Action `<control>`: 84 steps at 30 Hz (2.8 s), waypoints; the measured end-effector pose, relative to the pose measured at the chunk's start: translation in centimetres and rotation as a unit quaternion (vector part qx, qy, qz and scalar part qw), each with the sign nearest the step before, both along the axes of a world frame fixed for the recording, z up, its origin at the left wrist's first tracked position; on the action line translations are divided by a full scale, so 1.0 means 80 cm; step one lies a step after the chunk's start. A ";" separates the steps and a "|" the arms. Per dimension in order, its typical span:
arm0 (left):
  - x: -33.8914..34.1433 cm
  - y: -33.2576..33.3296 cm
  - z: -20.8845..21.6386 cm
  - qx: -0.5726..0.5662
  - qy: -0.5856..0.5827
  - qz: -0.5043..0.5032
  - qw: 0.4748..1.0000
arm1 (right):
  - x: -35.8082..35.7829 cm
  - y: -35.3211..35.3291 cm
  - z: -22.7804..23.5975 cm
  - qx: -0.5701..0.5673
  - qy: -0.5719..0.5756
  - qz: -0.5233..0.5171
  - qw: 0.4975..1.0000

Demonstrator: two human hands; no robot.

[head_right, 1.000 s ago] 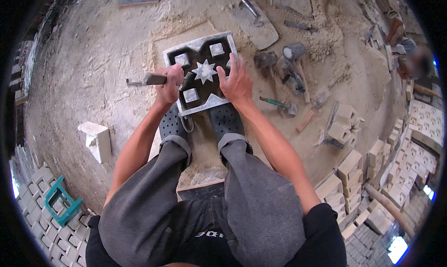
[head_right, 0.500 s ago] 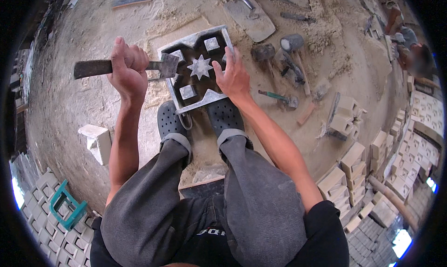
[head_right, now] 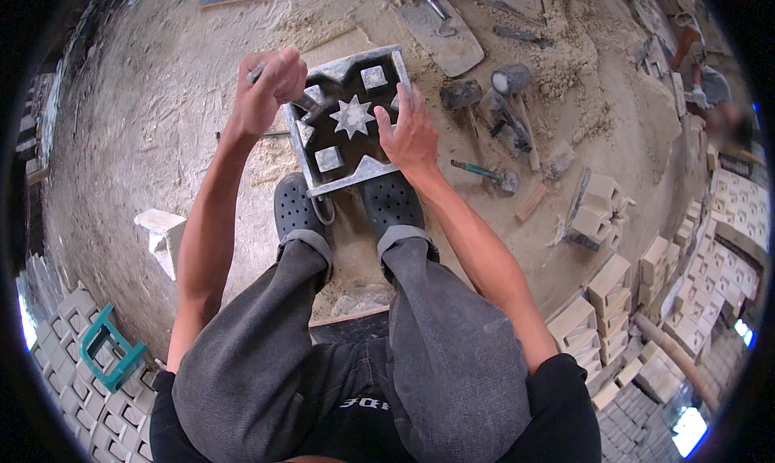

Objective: The person uses a metal scraper to clean the interior surfaces and corners of a geometric star-shaped mold. They then use a brush to sweep away the accumulated dust from inside the mold, handling the items one at a time on the workshop floor.

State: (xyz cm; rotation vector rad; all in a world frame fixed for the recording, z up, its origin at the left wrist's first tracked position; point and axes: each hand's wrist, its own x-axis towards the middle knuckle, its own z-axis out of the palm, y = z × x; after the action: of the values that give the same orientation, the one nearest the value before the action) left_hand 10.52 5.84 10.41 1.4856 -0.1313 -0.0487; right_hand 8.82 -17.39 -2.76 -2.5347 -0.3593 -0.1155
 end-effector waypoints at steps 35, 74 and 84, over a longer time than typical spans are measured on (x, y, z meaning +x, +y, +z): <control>-0.028 -0.043 -0.002 0.024 -0.100 0.279 0.955 | 0.004 0.002 0.002 -0.008 -0.038 -0.001 0.999; -0.019 -0.032 -0.017 0.014 -0.063 0.245 0.967 | -0.001 0.002 -0.001 -0.018 -0.059 0.003 0.998; -0.008 -0.045 -0.027 0.004 0.019 0.370 0.929 | -0.001 0.004 -0.003 -0.017 -0.033 0.000 0.999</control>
State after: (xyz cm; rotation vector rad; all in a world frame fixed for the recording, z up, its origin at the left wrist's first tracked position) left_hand 9.91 2.26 8.24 1.4587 0.4678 0.5328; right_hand 8.74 -17.04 -3.00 -2.5688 -0.3916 -0.1958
